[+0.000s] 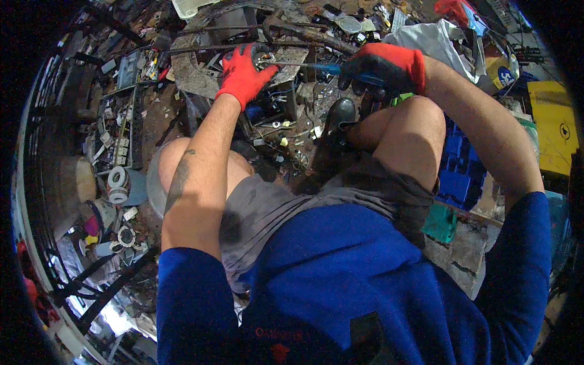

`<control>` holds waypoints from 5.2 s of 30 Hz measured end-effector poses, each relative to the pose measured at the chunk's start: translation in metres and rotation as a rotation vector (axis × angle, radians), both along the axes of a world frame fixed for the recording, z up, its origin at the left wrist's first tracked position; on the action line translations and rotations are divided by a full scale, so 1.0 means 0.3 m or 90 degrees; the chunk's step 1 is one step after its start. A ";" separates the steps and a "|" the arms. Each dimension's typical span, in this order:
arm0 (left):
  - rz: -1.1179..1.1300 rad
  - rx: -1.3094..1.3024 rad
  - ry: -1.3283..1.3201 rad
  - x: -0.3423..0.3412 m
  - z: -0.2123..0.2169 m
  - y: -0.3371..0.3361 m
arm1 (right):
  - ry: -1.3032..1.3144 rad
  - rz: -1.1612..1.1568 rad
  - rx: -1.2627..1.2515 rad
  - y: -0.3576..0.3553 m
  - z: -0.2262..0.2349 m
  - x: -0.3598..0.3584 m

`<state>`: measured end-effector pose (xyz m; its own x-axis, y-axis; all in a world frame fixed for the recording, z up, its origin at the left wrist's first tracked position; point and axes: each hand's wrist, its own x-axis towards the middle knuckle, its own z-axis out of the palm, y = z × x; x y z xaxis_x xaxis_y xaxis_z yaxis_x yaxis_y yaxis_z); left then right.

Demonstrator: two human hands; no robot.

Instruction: The person sits on the floor and uses pliers to strip wires and remove components from a small electronic device. They then use a screwdriver to pry apart the device's casing and continue to extract internal parts.

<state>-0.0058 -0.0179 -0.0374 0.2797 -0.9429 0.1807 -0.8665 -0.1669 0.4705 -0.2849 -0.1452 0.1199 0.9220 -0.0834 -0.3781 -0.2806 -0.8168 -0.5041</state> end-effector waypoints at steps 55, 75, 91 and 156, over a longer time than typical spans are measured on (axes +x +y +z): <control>0.024 -0.007 0.013 0.003 -0.005 -0.003 | -0.175 -0.318 -0.158 0.120 -0.034 -0.020; -0.009 0.024 0.050 0.001 0.034 0.016 | -0.169 -0.285 -0.327 0.208 0.002 0.009; -0.071 0.010 0.193 0.107 0.016 0.029 | -0.180 -0.235 -0.453 0.216 -0.024 0.028; -0.187 0.162 -0.278 -0.012 0.270 0.041 | -0.361 -0.520 -0.394 0.123 -0.110 -0.085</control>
